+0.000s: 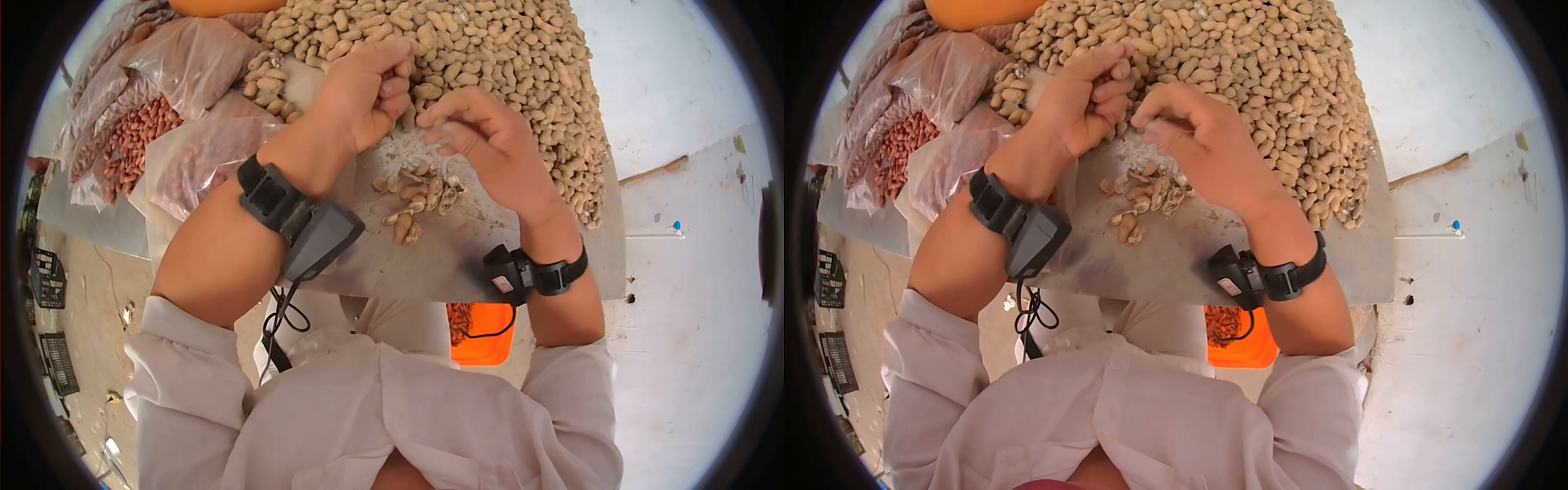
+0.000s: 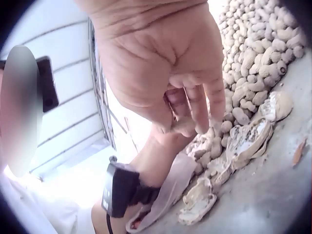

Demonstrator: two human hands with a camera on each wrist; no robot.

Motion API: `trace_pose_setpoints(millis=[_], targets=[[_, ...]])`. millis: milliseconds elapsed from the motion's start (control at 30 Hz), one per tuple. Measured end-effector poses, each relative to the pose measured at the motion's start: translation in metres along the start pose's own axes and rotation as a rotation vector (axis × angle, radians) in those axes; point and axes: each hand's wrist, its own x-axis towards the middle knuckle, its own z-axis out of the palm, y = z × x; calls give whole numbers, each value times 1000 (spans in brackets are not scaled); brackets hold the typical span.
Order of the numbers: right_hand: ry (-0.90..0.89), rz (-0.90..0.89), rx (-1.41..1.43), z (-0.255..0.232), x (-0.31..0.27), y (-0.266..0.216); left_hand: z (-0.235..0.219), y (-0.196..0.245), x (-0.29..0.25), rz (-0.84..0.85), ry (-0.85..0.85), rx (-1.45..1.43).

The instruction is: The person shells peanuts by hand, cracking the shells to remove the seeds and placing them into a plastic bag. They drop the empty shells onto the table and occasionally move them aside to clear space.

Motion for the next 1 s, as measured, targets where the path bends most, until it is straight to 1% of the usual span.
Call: trace_pose_setpoints(millis=[100, 133, 200, 233, 300, 400, 500, 533, 600, 700, 800, 900, 1000], targets=[[79, -28, 268, -8, 1, 13, 9, -8, -8, -48, -7, 97], [115, -10, 325, -10, 2, 15, 15, -9, -12, -67, 0, 114], [185, 29, 442, -11, 2, 19, 14, -14, -12, -77, -61, 147], [198, 41, 450, -11, 2, 22, 16, -15, -14, -82, -90, 162], [223, 68, 466, -11, 2, 29, 22, -17, -20, -93, -72, 190], [152, 44, 447, -14, -1, 39, 25, -21, -22, -105, -54, 226], [167, 28, 470, -12, -1, 52, 20, -24, -21, -114, -63, 240], [178, 40, 484, -11, -1, 54, 19, -25, -20, -114, -70, 241], [198, 58, 505, -9, 1, 55, 22, -25, -21, -120, -26, 268], [309, 129, 632, -10, 3, 58, 19, -25, -18, -126, -10, 259], [367, 161, 660, -11, 2, 55, 17, -26, -16, -125, 15, 268], [371, 161, 669, -10, 1, 50, 17, -27, -17, -124, 17, 286], [335, 92, 545, -12, 0, 53, 18, -28, -18, -107, 11, 307]])
